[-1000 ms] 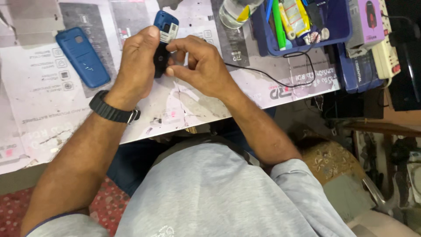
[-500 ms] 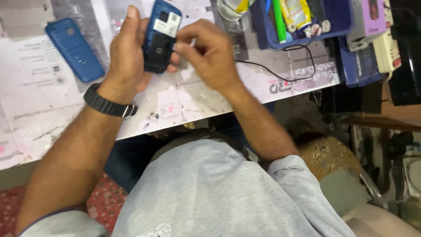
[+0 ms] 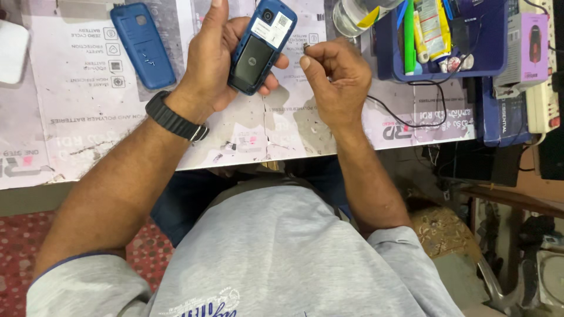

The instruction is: The person assembles a blue mobile phone by inserting the battery and keypad into the main body. They connect a charging cable to test the device, observing the screen light up. Finally, they use a screwdriver to secure the back cover of the phone.

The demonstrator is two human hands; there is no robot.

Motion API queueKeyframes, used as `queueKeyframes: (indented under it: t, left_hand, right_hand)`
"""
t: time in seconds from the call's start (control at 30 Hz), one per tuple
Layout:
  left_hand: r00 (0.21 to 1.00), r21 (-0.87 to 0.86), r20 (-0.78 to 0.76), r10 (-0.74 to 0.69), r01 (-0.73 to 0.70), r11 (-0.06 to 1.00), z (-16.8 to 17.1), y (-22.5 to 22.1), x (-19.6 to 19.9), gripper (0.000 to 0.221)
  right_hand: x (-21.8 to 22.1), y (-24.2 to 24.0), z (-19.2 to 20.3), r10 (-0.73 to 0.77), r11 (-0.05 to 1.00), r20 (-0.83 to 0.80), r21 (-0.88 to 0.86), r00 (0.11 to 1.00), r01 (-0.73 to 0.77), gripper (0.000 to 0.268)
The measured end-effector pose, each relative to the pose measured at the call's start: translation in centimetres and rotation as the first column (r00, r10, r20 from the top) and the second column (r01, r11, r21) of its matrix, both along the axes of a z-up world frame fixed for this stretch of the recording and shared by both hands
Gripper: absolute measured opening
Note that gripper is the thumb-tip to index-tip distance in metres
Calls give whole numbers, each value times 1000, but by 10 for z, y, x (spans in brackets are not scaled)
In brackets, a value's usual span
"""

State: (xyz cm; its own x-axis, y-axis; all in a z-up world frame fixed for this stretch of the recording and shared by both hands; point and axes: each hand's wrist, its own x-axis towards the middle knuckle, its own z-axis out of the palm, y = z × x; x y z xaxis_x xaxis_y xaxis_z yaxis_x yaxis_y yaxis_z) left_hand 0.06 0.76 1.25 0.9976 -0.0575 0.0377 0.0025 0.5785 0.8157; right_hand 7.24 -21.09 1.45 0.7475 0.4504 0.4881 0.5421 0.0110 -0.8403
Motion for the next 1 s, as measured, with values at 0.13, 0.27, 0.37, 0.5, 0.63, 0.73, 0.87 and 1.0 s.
queueKeyframes:
  t: [0.13,0.27,0.37,0.5,0.63,0.73,0.87,1.0]
  left_hand:
    - [1000,11,-19,4,-4,1000,1,0,0,92]
    - [997,49,-47,54,-52,997,2,1,-1,69]
    - [975,473,87,202,-219,853,-1,-3,0,43]
    - [913,808,284,293,-393,440,-3,-4,-2,17]
    - [921,860,258,292,-357,364,-4,-4,-3,16]
    - [913,894,292,286,-366,257,-6,-6,-5,18]
    - [889,900,370,269,-414,134,-8,-5,-6,20]
    - [921,945,279,273,-314,92,-3,-3,-8,26]
  right_hand:
    - [0,2,-3,-3,1000,3,-2,1000,3,9]
    - [1,5,-1,-25,999,84,-31,996,28,9]
    - [2,2,-3,-91,995,208,-25,974,98,8]
    - [4,-1,-5,-153,985,167,111,974,136,7]
    - [8,-3,-7,-134,984,102,133,986,120,10]
    - [11,-5,-12,-132,984,108,136,985,117,10]
    - [15,-8,-18,-143,980,97,155,985,127,10]
    - [18,-10,-18,-158,974,105,179,982,137,9]
